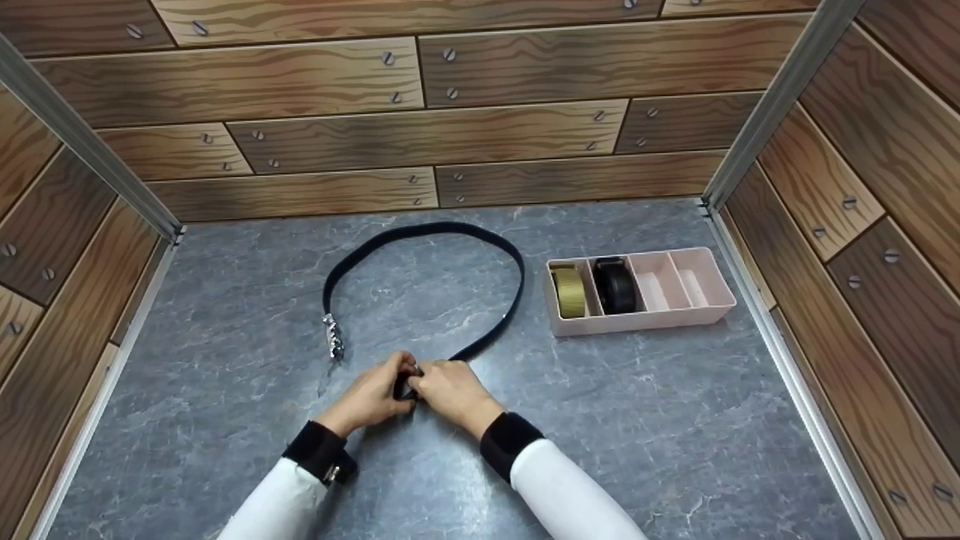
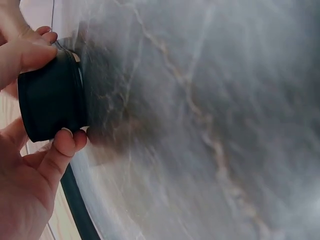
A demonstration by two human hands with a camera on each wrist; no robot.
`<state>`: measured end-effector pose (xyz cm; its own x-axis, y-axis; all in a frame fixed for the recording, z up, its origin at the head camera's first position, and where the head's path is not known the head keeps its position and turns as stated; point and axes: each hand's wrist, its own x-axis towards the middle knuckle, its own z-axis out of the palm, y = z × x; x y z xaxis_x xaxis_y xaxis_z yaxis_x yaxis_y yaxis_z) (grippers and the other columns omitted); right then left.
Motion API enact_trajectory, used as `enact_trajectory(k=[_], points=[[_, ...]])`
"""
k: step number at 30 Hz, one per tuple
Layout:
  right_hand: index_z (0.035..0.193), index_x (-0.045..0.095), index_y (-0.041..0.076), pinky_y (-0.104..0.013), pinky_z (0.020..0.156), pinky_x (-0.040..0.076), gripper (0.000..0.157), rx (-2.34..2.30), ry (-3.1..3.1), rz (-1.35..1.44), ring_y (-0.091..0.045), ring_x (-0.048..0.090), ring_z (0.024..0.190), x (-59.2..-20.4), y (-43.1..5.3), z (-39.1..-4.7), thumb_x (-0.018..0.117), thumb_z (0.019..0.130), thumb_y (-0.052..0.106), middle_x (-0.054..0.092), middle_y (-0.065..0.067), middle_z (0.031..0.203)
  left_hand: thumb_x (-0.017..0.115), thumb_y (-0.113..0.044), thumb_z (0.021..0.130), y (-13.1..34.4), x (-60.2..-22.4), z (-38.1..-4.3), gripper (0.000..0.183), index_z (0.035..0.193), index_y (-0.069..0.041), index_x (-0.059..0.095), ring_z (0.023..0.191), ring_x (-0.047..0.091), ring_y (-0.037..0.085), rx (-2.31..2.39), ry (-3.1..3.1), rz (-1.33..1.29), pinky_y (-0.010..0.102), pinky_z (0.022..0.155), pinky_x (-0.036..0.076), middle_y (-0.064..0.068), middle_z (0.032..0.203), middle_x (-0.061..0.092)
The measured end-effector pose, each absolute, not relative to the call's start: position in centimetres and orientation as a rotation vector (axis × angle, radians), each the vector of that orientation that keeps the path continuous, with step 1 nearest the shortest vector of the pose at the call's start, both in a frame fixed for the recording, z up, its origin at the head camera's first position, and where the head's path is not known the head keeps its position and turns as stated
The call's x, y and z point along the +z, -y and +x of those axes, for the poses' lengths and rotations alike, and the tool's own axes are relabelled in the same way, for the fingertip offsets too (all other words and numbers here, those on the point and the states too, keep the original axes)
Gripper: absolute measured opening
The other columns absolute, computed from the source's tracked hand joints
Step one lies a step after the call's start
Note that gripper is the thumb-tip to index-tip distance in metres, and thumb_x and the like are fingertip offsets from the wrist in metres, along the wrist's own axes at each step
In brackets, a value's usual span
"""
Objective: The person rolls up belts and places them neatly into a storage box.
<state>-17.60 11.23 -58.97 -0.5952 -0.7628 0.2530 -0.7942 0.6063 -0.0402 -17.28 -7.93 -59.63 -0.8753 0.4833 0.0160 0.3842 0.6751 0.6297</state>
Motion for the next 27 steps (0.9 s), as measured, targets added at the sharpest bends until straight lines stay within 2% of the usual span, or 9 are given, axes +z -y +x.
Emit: enact_trajectory(k=[2,6,9,14,18,22,27], points=[[0.099,0.071,0.014,-0.036,0.059,0.053,0.014,0.257,2.657,1.263,-0.024,0.065,0.073,-58.8,-11.0,-17.6,0.069,0.089,0.024,0.067,-0.004,0.092,0.081,-0.015,0.072,8.0,-59.6,-17.3,0.057,0.120,-0.013,0.049,0.089,0.059,0.020,0.965,-2.732,0.731,0.039,0.080,0.049,0.002,0.102,0.062],[0.087,0.070,0.013,-0.036,0.054,0.050,0.016,0.284,2.651,1.221,-0.023,0.063,0.065,-59.0,-10.8,-17.5,0.071,0.087,0.029,0.064,-0.002,0.081,0.081,-0.014,0.075,8.6,-59.6,-17.2,0.061,0.126,-0.007,0.049,0.100,0.059,0.025,1.023,-2.717,0.678,0.041,0.088,0.049,0.009,0.111,0.060],[0.082,0.070,0.013,-0.036,0.050,0.049,0.020,0.242,2.629,1.190,-0.022,0.061,0.059,-59.1,-10.6,-17.4,0.073,0.083,0.033,0.059,-0.002,0.075,0.084,-0.017,0.075,9.0,-59.6,-17.0,0.059,0.124,-0.003,0.053,0.103,0.059,0.027,1.033,-2.748,0.654,0.042,0.092,0.048,0.010,0.115,0.057],[0.082,0.072,0.013,-0.037,0.048,0.047,0.021,0.188,2.668,1.146,-0.023,0.059,0.054,-58.8,-10.2,-17.1,0.074,0.084,0.034,0.058,-0.003,0.073,0.084,-0.026,0.077,9.0,-59.7,-16.7,0.058,0.124,0.000,0.060,0.094,0.061,0.023,0.927,-2.827,0.741,0.039,0.086,0.051,0.007,0.106,0.058],[0.085,0.071,0.012,-0.035,0.048,0.047,0.021,0.219,2.701,1.195,-0.022,0.058,0.054,-58.5,-10.6,-17.1,0.072,0.087,0.033,0.059,-0.002,0.075,0.084,-0.022,0.076,8.7,-59.6,-17.0,0.050,0.118,-0.002,0.066,0.084,0.059,0.018,0.928,-2.822,0.761,0.036,0.080,0.052,0.004,0.096,0.057],[0.087,0.070,0.015,-0.034,0.051,0.048,0.014,0.225,2.715,1.270,-0.019,0.059,0.058,-58.2,-11.7,-17.6,0.073,0.086,0.028,0.060,0.002,0.079,0.085,-0.018,0.074,8.6,-59.4,-17.4,0.037,0.106,-0.008,0.070,0.080,0.056,0.014,0.919,-2.775,0.791,0.033,0.077,0.052,0.001,0.091,0.056],[0.093,0.070,0.018,-0.037,0.052,0.048,0.011,0.135,2.702,1.326,-0.019,0.061,0.061,-58.0,-12.4,-18.1,0.072,0.087,0.028,0.063,0.004,0.086,0.085,-0.016,0.074,8.7,-59.2,-17.8,0.036,0.107,-0.012,0.070,0.082,0.057,0.015,0.907,-2.729,0.799,0.033,0.079,0.051,0.001,0.093,0.056]])
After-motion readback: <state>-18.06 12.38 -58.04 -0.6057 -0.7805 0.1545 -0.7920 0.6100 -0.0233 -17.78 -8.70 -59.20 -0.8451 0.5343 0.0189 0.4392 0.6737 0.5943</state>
